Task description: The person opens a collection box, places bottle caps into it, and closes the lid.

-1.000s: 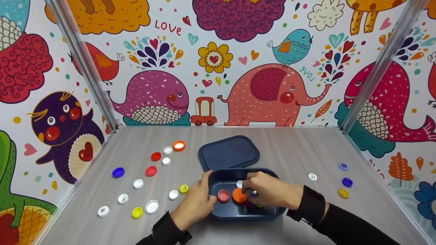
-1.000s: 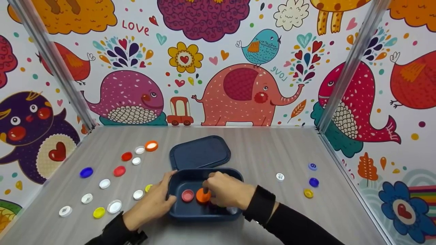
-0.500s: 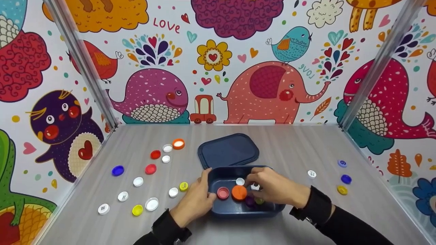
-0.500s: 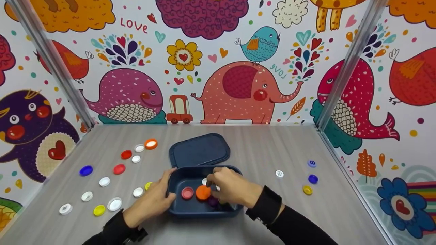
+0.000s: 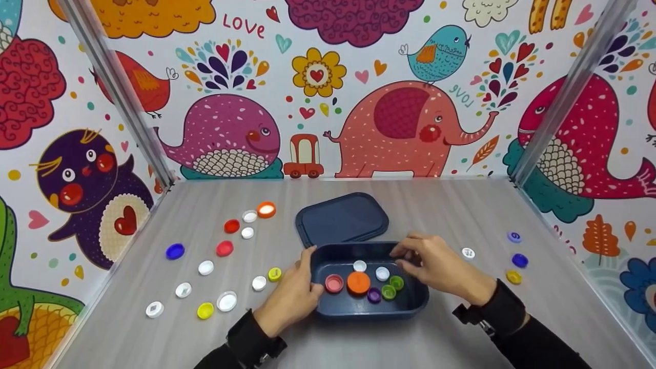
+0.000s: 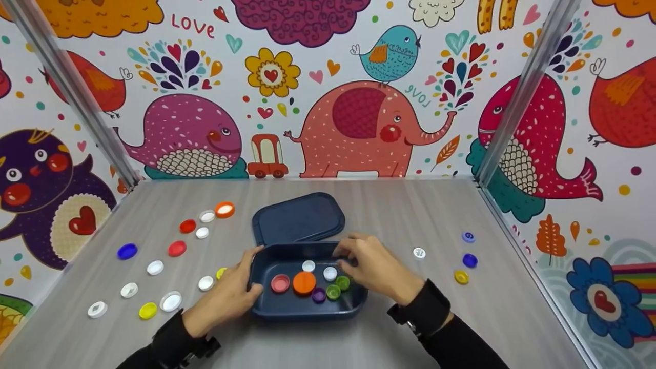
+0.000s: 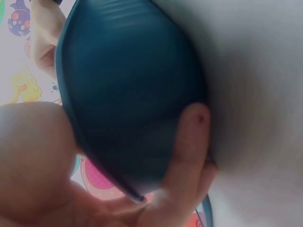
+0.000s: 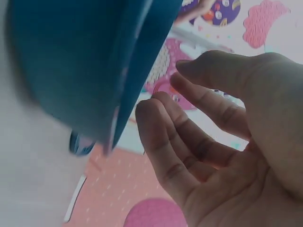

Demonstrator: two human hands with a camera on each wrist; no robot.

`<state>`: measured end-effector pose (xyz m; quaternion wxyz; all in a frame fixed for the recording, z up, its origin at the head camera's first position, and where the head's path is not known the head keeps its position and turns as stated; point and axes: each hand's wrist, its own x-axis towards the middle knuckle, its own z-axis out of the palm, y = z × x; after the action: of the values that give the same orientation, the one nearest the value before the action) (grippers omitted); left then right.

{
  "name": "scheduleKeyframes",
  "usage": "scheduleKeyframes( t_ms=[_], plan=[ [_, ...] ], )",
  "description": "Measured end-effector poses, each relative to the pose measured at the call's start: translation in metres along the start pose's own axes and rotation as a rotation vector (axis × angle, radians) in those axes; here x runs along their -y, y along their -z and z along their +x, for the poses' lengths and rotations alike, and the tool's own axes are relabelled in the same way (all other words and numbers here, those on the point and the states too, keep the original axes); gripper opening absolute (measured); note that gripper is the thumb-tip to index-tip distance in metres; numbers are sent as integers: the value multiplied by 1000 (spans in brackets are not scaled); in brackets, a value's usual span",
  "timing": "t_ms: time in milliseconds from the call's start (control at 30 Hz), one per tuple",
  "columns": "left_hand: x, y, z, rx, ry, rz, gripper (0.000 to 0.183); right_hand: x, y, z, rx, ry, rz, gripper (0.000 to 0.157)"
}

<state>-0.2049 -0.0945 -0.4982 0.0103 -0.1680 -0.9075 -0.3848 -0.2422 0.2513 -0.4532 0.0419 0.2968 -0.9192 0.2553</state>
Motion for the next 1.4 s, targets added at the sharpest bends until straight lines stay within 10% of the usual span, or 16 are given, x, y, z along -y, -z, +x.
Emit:
scheduleKeyframes(
  t_ms=[467, 967, 1400],
  plan=[
    [2, -2, 1, 22, 37, -2, 83, -90, 30, -31, -169, -252, 3, 24],
    [1, -2, 2, 8, 24, -17, 84, -203, 76, -67, -96, -541, -88, 52],
    [1, 0, 1, 20, 34, -33, 84, -229, 87, -74, 77, -688, -24, 66]
  ],
)
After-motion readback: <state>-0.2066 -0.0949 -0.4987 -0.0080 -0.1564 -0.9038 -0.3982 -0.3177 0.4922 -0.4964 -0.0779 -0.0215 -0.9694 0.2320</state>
